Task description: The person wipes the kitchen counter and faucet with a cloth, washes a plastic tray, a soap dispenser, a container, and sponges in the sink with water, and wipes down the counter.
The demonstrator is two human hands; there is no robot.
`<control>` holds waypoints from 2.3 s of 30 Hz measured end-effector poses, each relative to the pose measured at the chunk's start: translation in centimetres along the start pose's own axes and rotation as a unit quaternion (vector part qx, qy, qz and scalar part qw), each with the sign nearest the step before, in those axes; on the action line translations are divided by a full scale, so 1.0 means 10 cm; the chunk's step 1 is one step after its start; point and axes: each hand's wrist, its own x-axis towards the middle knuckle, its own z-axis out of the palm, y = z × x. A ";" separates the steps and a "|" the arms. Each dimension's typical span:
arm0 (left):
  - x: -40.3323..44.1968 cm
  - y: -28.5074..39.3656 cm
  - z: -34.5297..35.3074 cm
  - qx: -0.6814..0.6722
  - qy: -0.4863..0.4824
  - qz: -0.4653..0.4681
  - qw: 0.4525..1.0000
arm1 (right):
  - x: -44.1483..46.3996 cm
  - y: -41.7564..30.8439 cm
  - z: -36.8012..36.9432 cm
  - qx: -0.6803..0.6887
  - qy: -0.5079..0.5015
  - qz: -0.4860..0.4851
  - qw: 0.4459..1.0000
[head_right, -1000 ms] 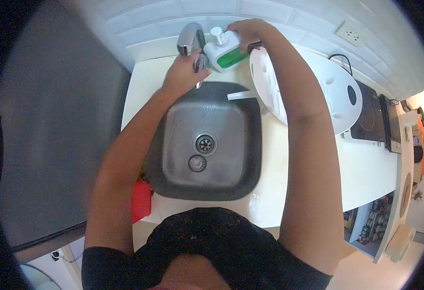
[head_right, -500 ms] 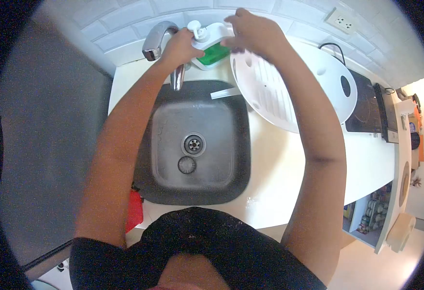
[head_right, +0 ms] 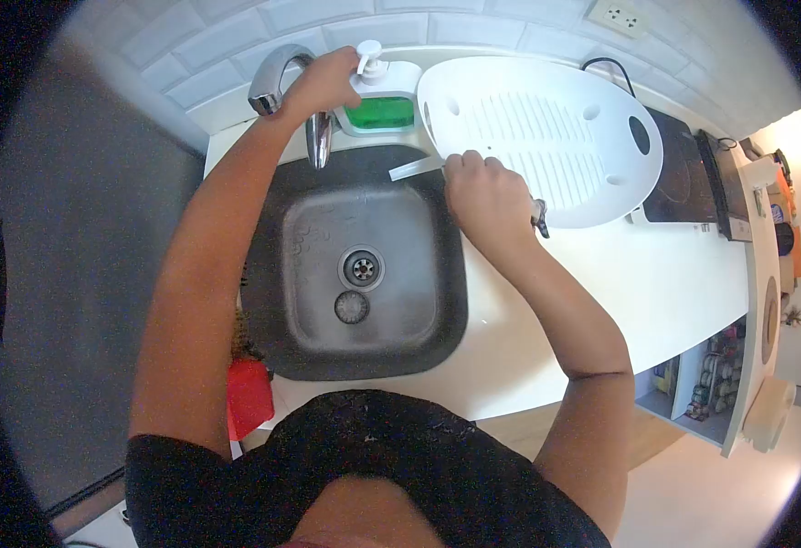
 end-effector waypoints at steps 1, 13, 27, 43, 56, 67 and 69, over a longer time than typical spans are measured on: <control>0.00 0.03 -0.01 0.017 -0.009 0.017 1.000 | 0.00 0.00 0.01 0.002 0.011 -0.002 1.000; -0.03 -0.02 0.09 0.043 0.000 0.013 0.999 | 0.14 -0.05 0.02 0.031 -0.039 0.053 0.997; -0.03 0.03 0.01 0.033 -0.052 0.020 0.998 | 0.11 -0.02 0.04 0.058 0.001 0.032 0.998; -0.13 -0.19 0.17 0.003 0.075 0.106 0.991 | 0.11 -0.05 0.00 0.070 -0.052 0.075 0.993; -2.23 0.04 -1.18 -0.065 -0.220 -0.038 0.973 | -0.23 -0.60 -0.58 0.274 -0.076 0.085 0.955; -4.26 0.18 -1.23 0.027 -0.023 -0.232 0.972 | -0.50 -1.37 -0.04 0.350 -0.170 -0.009 0.921; -4.54 0.40 -1.16 0.001 0.054 -0.290 0.955 | -0.55 -1.43 -0.08 0.354 -0.190 -0.015 0.916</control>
